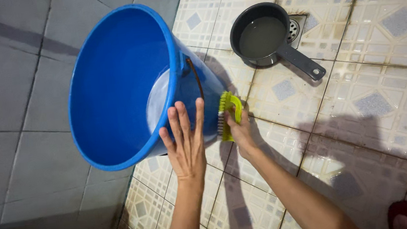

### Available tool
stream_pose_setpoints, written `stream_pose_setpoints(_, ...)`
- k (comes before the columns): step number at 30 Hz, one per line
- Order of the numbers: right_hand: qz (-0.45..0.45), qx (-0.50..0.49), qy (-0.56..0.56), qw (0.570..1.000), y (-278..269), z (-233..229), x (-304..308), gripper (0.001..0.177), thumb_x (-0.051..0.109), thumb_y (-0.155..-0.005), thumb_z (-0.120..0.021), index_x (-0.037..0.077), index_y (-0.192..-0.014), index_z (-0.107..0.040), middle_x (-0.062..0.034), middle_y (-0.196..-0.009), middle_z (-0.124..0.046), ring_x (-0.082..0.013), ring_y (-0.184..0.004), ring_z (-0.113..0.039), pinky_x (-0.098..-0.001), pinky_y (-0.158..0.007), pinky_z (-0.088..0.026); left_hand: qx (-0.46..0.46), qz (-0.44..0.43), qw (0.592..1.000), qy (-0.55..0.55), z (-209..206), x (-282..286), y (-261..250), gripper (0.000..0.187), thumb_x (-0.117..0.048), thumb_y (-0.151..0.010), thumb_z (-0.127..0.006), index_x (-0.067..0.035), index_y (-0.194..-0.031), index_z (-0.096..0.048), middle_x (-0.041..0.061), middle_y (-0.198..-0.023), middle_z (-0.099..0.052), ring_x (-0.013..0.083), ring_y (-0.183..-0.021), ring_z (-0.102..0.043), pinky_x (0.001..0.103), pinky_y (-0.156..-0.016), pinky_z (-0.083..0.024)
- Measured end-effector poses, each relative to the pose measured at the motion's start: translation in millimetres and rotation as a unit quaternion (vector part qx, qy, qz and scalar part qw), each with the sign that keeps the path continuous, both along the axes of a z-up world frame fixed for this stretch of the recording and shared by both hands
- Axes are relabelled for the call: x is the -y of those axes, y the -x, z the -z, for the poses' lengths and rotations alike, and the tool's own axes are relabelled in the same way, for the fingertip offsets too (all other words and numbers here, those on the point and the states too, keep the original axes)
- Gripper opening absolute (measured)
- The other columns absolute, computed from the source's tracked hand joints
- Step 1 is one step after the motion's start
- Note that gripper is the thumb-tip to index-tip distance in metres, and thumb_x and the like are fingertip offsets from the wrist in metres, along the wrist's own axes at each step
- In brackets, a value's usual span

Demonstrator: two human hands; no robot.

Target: The person is scrubbing the inner and outer surfaces of a blue bucket with a brush after dipping it into a small pot of water.

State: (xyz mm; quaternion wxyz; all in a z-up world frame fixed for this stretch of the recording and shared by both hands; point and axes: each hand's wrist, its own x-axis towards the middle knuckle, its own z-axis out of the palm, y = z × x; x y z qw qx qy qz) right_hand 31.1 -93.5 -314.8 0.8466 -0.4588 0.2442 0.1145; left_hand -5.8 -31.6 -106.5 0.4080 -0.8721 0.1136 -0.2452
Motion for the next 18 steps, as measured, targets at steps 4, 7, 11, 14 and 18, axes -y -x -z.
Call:
stream_pose_setpoints(4,-0.006,-0.019,0.003,1.0,2,-4,4,0.068,0.03,-0.095,-0.069,0.022,-0.151,-0.03,0.0003,-0.138,-0.054,-0.0143,-0.123,-0.053,-0.0321,-0.099,-0.047,-0.037,0.053,0.996,0.066,-27,-6,17,0.071,-0.006,-0.097,-0.065,-0.018,-0.163,-0.043,0.021,-0.165,-0.036,0.0338,-0.152,-0.039,0.049,-0.124,-0.025)
stream_pose_setpoints(7,-0.022,-0.01,0.027,0.999,4,-15,18,0.061,0.029,-0.091,-0.07,0.017,-0.145,-0.045,-0.0061,-0.127,-0.065,-0.0179,-0.113,-0.063,-0.0336,-0.093,-0.051,-0.037,0.095,0.963,0.25,-97,-25,21,0.048,-0.01,-0.092,-0.072,-0.006,-0.139,-0.064,0.022,-0.131,-0.066,0.0327,-0.124,-0.059,0.044,-0.102,-0.049)
stream_pose_setpoints(11,-0.017,-0.019,0.043,0.999,5,-28,24,0.063,0.032,-0.089,-0.071,0.019,-0.146,-0.047,-0.0049,-0.124,-0.065,-0.0178,-0.108,-0.063,-0.0345,-0.09,-0.052,-0.054,0.055,0.948,0.308,-185,-43,9,0.005,-0.02,-0.099,-0.081,-0.016,-0.101,-0.079,0.002,-0.089,-0.079,0.0153,-0.082,-0.063,0.04,-0.08,-0.045)
stream_pose_setpoints(14,0.031,0.021,0.016,0.999,3,-51,26,0.055,0.033,-0.092,-0.071,0.012,-0.139,-0.052,-0.0036,-0.123,-0.066,-0.0149,-0.109,-0.063,-0.0325,-0.09,-0.052,0.047,0.127,0.971,0.198,-200,-43,-42,0.005,-0.019,-0.092,-0.082,-0.02,-0.093,-0.077,0.007,-0.105,-0.067,0.0294,-0.107,-0.056,0.047,-0.1,-0.037)
stream_pose_setpoints(18,0.051,0.035,-0.041,0.997,-3,-91,39,0.054,0.033,-0.094,-0.07,0.01,-0.14,-0.055,-0.0044,-0.113,-0.067,-0.0131,-0.093,-0.06,-0.0309,-0.079,-0.049,0.09,0.207,0.937,0.265,-187,-43,-134,0.008,-0.008,-0.094,-0.077,-0.014,-0.097,-0.073,0.013,-0.127,-0.053,0.0328,-0.125,-0.048,0.045,-0.109,-0.037)
